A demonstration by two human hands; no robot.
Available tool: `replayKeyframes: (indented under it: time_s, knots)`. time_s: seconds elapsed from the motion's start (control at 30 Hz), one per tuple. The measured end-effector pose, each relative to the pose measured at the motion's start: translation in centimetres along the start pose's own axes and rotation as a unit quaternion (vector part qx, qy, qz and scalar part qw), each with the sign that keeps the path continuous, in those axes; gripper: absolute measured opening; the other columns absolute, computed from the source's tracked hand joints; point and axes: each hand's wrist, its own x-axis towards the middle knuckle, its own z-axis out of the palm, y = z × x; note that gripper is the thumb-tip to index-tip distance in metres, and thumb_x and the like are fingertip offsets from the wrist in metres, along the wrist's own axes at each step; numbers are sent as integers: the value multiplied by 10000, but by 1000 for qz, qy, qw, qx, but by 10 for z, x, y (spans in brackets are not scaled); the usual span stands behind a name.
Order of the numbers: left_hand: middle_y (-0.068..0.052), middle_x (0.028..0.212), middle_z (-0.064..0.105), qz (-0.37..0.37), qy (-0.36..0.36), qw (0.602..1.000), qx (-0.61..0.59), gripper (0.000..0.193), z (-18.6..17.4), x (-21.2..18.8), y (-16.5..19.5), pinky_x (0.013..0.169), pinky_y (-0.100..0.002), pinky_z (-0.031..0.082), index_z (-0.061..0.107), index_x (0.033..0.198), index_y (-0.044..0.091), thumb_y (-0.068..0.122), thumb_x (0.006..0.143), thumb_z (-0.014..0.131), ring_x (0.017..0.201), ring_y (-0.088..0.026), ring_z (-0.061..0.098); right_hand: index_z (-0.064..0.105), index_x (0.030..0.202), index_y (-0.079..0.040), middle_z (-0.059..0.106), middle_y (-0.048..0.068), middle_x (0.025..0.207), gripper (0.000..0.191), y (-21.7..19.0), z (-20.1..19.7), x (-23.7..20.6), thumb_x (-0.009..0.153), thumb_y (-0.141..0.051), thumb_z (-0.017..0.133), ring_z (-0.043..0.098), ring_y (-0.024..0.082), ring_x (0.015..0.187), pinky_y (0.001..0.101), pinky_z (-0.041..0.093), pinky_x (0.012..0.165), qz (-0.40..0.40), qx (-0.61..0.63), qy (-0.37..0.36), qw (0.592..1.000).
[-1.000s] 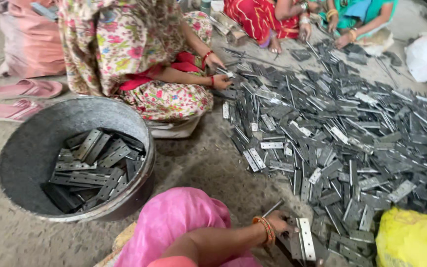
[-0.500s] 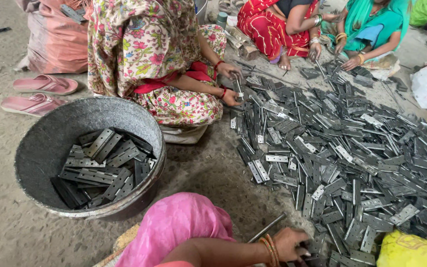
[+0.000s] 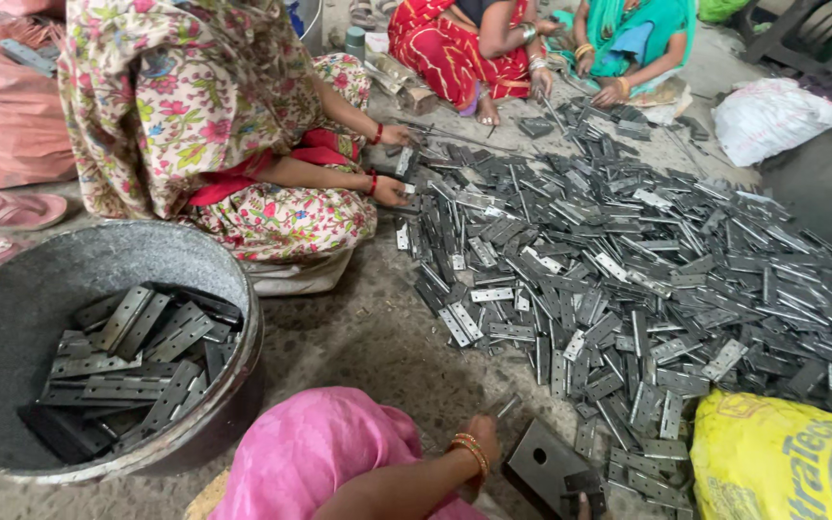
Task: The person sits on the floor and assembles small metal parts by hand. They pick up two metal pieces, align them, and press them together, then place the assembled unit into a nearby bucket. The process is repeated continuously.
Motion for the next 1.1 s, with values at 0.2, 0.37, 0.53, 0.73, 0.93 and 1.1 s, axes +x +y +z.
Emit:
replayKeyframes:
  time_s: [0.2,0.37,0.53,0.73,0.93,1.1]
  knots:
    - [-250,1050,722,-139,-45,988,51,354,-8,-6,2,844,-503,578,743,1036,6,266,1087,507,1003,-429,704,758,956,24,708,256,785,505,10,-17,-26,884,-476,743,721,411,720,487,542,640,-62,-56,50,995]
    - [-191,1120,716,-6,-55,974,221,271,-10,-22,-3,804,-479,597,598,1222,72,160,972,547,988,-376,719,698,834,42,679,265,734,517,13,-35,-49,939,-464,688,647,449,628,504,505,599,-104,-50,8,993]
    - [-242,1041,730,-34,-80,976,200,225,-9,-29,-3,784,-517,605,573,1239,38,159,1069,490,952,-420,735,643,702,58,633,302,697,587,5,-40,-50,934,-479,689,618,504,660,549,461,589,-163,-119,50,978]
    - [-266,1073,723,-127,-42,987,85,265,-17,-20,7,874,-526,562,704,1098,31,199,902,646,1028,-460,691,626,681,52,601,258,594,573,-6,-46,-57,928,-459,711,571,429,517,511,443,525,-101,-89,17,991]
    - [-293,1029,714,-158,-29,986,32,280,-17,-11,1,817,-540,566,721,1057,4,211,904,611,973,-491,697,698,820,29,616,236,609,389,-15,-47,-60,929,-341,746,511,402,468,488,434,504,-118,-22,11,993]
    - [-331,860,671,-1,-3,999,48,432,-7,-21,6,722,-572,522,707,963,-40,382,999,623,866,-520,653,721,867,2,671,253,726,334,1,-40,-65,962,-315,760,630,449,633,497,457,578,-155,-44,20,987]
